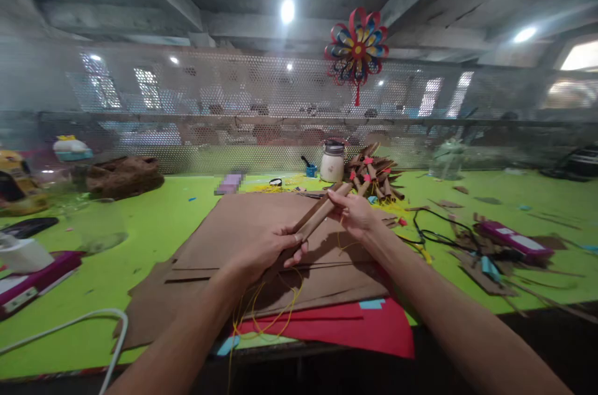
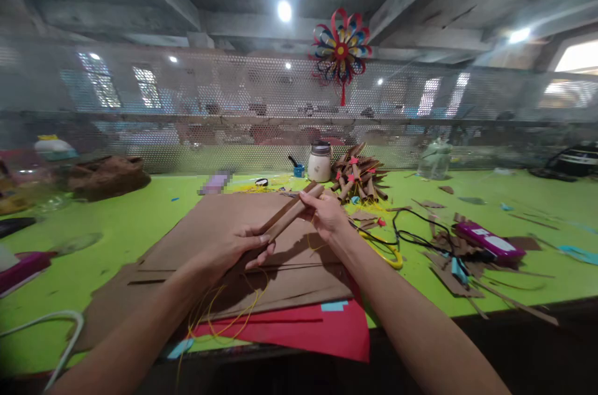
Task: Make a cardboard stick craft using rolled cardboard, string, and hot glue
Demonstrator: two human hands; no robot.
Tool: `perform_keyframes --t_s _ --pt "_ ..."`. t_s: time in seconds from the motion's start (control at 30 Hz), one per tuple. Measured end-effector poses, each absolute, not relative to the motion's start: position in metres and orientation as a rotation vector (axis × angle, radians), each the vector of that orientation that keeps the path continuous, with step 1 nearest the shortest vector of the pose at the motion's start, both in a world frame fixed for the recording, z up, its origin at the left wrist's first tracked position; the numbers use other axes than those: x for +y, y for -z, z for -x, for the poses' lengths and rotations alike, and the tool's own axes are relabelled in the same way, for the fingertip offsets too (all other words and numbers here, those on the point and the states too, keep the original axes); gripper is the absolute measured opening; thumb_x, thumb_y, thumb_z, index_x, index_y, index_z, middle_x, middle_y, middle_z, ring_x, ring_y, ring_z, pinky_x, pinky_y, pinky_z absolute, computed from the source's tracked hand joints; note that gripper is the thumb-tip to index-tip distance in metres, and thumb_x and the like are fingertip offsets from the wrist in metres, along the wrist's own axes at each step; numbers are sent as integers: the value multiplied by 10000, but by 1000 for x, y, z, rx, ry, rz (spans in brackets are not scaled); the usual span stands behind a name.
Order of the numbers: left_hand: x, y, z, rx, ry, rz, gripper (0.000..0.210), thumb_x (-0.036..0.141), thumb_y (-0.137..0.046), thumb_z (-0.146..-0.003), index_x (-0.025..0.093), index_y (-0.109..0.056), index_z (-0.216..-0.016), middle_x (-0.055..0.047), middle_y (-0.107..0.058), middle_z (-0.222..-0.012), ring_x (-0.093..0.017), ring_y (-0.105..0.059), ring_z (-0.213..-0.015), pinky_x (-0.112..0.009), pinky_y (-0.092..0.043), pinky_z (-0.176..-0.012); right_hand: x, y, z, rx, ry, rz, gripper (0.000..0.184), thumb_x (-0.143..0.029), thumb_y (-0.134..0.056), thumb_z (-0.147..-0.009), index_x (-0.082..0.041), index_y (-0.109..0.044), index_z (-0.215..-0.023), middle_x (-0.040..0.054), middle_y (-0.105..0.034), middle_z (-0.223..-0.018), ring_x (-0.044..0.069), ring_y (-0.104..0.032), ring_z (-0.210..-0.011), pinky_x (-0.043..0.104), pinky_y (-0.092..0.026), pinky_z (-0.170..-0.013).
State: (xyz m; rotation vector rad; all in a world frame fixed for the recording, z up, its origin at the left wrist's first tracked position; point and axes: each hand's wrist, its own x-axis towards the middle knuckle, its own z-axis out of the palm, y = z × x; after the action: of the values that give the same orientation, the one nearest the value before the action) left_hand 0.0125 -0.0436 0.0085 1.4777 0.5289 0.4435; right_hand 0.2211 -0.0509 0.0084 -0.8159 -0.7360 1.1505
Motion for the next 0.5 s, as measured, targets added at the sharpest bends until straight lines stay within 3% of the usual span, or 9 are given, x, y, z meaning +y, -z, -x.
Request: perform_keyframes --t_s 0.13,0.33,0.43,0.5 --pt "-46 -9 -13 545 -427 -1481 172 269 -545 -798 103 -543 -755 7 -535 -555 -28 -373 -409 -211 -269 -450 -43 -9 -243 -654 -1109 797 76 -155 -662 -709 -150 -596 -674 -4 -641 -591 109 -584 -542 245 -518 -568" --pt "-49 -13 -11 561 -428 -1448 171 264 -558 -789 106 -559 -725 16 -521 -505 -36 -350 -403 -222 -311 -478 -37 -7 -272 -636 -942 859 82 -125 -560 -763 -168 -584 -697 12 -660 -623 125 -625 -595 268 -529 -639" --pt "-46 -15 -8 559 -462 -1428 156 236 -546 -795 101 -572 -721 20 -498 -470 -38 -356 -397 -205 -298 -456 -36 -7 -279 -696 -969 959 81 -223 -547 -789 -159 -574 -748 55 -675 -685 153 -644 -647 306 -527 -671" --pt "-42 -15 -6 572 -493 -1409 142 222 -553 -787 98 -579 -723 9 -518 -497 -34 -370 -398 -188 -274 -426 -36 -9 -282 -771 -885 1138 183 -323 -546 -790 -147 -584 -822 97 -683 -782 190 -652 -728 347 -523 -698"
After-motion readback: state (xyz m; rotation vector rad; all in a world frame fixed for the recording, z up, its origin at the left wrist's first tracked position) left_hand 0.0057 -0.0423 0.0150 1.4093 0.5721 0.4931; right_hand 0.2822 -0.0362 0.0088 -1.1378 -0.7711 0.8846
